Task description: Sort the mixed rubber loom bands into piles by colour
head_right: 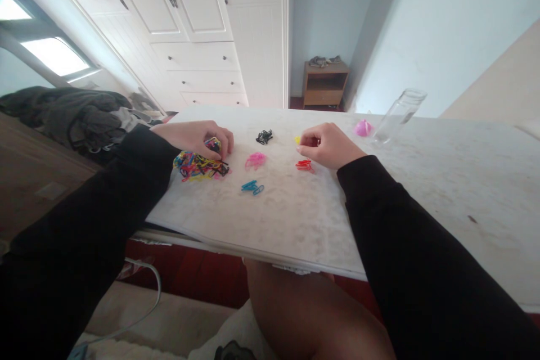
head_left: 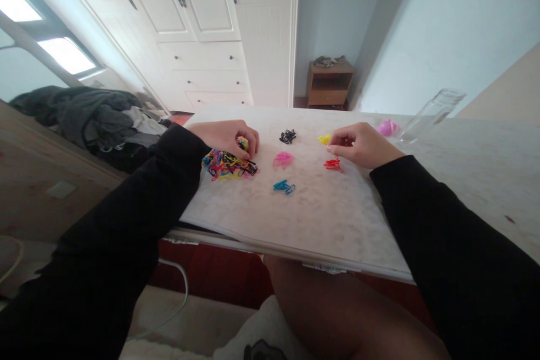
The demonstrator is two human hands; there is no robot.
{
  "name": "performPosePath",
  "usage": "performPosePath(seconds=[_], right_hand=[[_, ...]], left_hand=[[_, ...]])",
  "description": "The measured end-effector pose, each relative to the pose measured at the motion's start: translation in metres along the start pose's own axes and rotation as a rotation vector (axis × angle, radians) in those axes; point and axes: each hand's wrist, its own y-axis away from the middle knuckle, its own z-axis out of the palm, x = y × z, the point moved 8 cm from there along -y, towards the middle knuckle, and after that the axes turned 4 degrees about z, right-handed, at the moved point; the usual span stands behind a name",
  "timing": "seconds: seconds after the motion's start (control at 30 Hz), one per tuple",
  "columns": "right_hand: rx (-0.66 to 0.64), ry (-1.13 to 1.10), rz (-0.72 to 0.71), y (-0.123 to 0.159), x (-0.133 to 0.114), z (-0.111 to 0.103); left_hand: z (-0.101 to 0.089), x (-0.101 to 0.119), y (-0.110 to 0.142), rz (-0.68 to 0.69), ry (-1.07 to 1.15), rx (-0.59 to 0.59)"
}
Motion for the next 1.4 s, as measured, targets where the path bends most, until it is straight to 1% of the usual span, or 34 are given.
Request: performPosePath(seconds=[0.23, 0.53, 0.7, 0.93, 1.1, 1.4], right_hand=[[-0.005, 0.012, 0.002, 0.000, 0.001, 0.002], [0.001, 0.019, 0.004, 0.000, 0.000, 0.002], [-0.008, 0.000, 0.017, 0.000, 0.002, 0.002], [-0.028, 0.007, 0.027, 0.000, 0.002, 0.003], [-0.022, 0.012, 0.015, 0.000, 0.000, 0.003], [-0.018, 0.031, 0.011, 0.000, -0.002, 0.002]], left_hand=[[0.000, -0.003, 0.004, -0.036, -0.048, -0.050], [0.004, -0.007, 0.003, -0.094, -0.048, -0.055], [0.000, -0.010, 0.004, -0.093, -0.028, -0.011], [-0.007, -0.017, 0.005, -0.099, -0.065, 0.057], [-0.008, -0.014, 0.003, -0.077, -0.019, 0.083], [-0.012, -0.010, 0.004, -0.074, 0.054, 0.164]])
